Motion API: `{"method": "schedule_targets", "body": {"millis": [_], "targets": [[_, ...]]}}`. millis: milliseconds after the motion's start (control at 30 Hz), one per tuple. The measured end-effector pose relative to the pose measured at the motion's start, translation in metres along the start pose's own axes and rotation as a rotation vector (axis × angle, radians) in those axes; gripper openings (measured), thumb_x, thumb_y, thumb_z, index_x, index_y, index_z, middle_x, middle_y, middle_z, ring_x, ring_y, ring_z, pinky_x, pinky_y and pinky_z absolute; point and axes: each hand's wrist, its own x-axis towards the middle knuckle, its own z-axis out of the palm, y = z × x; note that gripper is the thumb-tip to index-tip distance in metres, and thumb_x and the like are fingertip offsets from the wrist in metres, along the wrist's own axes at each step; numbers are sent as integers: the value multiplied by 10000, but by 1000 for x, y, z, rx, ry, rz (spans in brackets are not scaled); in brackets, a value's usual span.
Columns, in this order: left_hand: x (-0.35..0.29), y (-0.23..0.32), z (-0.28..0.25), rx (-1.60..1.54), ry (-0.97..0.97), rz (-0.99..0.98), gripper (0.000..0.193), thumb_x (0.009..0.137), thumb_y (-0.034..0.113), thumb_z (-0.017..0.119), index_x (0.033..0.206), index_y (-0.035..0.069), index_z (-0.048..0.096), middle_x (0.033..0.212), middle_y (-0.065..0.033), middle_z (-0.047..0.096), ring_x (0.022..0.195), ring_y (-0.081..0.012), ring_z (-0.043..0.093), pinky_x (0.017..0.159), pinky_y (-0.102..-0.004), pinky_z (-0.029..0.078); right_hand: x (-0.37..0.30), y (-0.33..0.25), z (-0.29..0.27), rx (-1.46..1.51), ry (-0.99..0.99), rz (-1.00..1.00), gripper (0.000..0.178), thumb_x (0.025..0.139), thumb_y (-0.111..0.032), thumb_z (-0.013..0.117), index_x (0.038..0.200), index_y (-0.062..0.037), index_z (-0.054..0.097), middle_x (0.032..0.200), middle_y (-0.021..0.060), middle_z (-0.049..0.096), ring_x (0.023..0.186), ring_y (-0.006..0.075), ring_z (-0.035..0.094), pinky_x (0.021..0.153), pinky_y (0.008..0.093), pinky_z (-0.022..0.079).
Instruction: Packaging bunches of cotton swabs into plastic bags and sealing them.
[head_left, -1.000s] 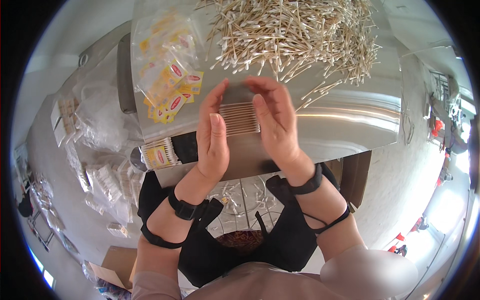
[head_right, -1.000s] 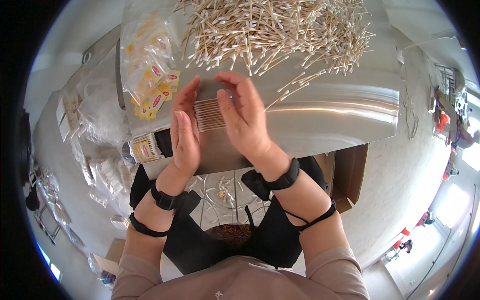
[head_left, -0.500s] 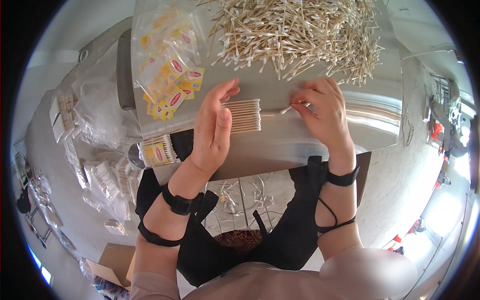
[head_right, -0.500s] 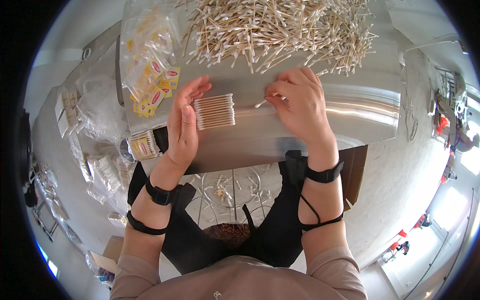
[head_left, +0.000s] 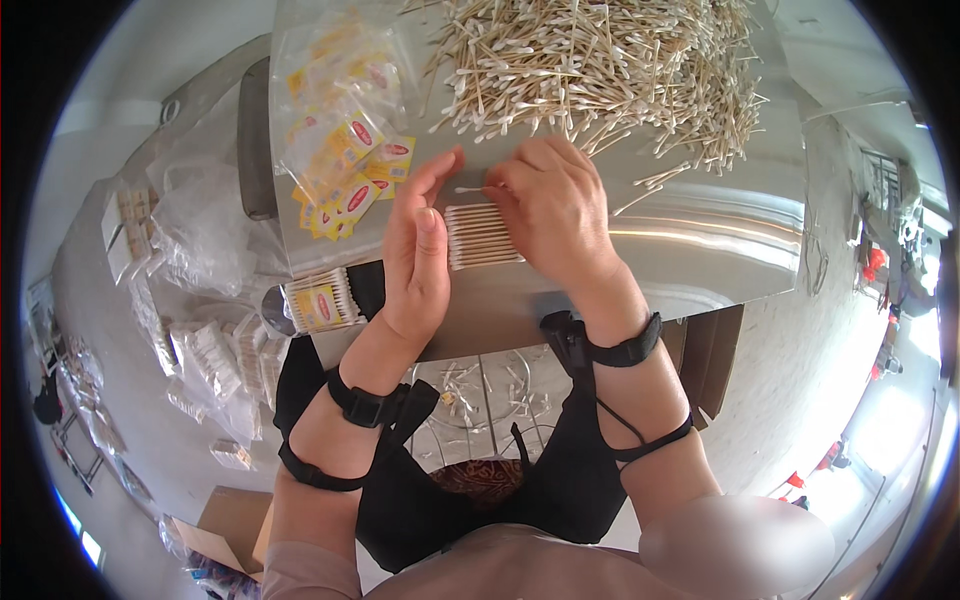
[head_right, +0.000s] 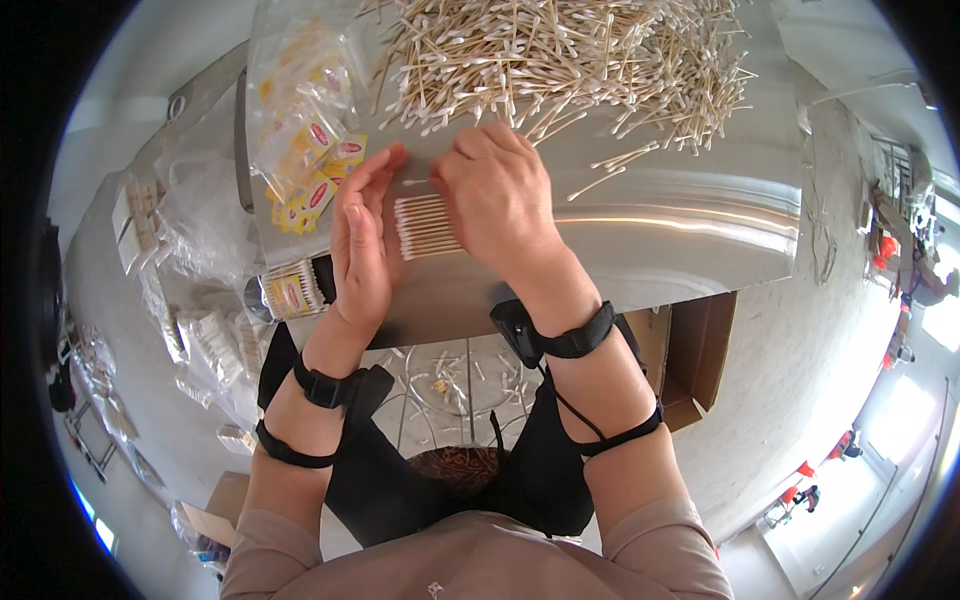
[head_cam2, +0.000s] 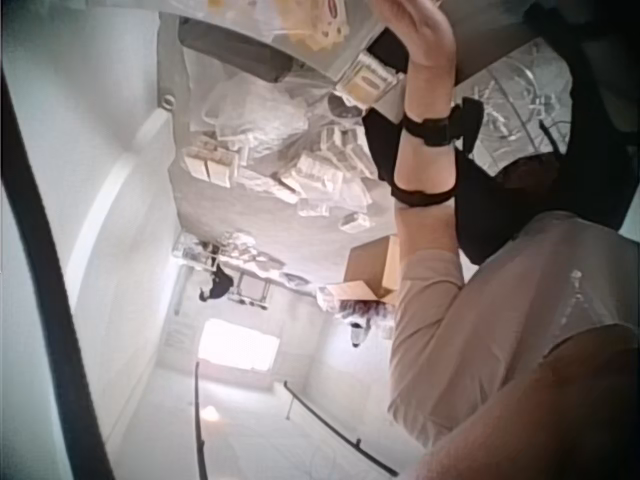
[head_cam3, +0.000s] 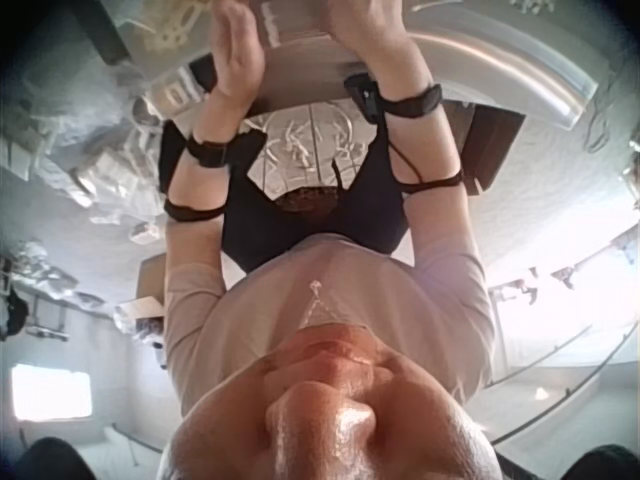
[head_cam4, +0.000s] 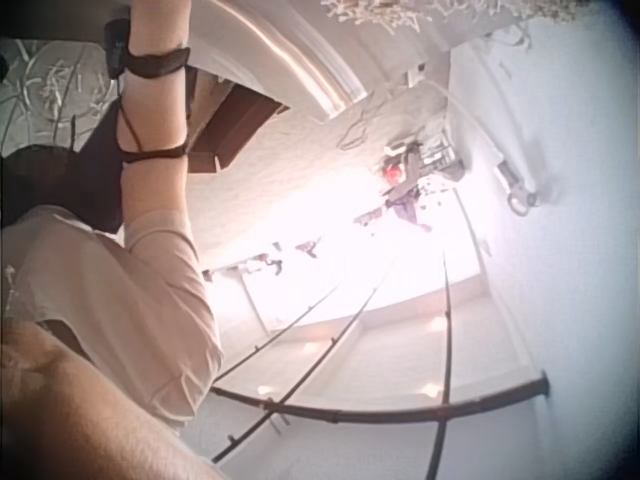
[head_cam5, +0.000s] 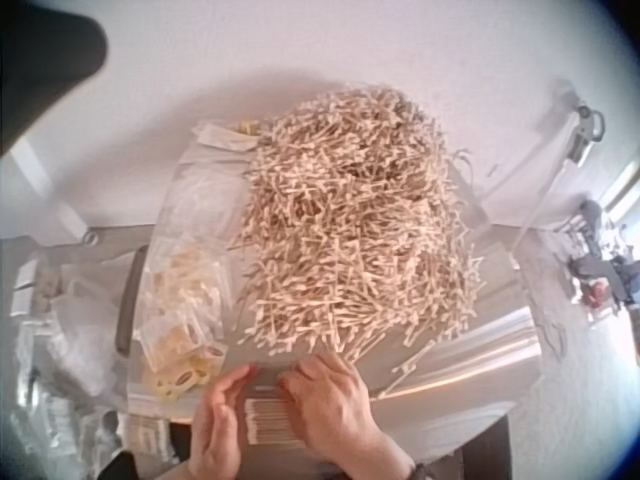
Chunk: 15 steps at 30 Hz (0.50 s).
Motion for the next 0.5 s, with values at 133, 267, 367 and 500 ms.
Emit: {"method": "schedule_targets", "body": {"millis": [133, 267, 367, 500], "targets": [[2, 2, 0, 25, -19, -9, 574, 1129, 405, 347, 1446, -60, 457, 1447, -200, 532, 1356, -295, 501, 1160, -403, 348, -1, -7, 4, 39, -47, -28, 119, 755, -55, 790, 848, -91, 725, 848, 48, 632, 800, 300, 609, 715, 414, 512], [1, 4, 0, 17, 14, 0, 552, 1129, 386, 350, 1441, -55, 467, 1429, -192, 549, 1338, -283, 512, 1147, -392, 357, -9, -7, 1, 277, 48, 129, 60, 897, -72, 672, 938, -46, 706, 971, 91, 656, 924, 320, 625, 818, 419, 519], [-3, 1, -2, 60, 36, 5, 539, 1129, 373, 358, 1438, -54, 467, 1413, -188, 558, 1324, -283, 519, 1143, -384, 358, -24, -10, 2, 425, 75, 230, 149, 987, -90, 595, 1070, -9, 688, 1100, 155, 673, 1038, 353, 639, 903, 416, 516], [-3, 8, 11, 86, 40, 23, 505, 1124, 340, 384, 1439, -47, 461, 1419, -188, 540, 1335, -292, 502, 1143, -383, 354, -34, -13, 1, 501, 71, 208, 293, 1071, -173, 505, 1254, 28, 615, 1260, 219, 642, 1184, 375, 622, 1028, 416, 480]]}}
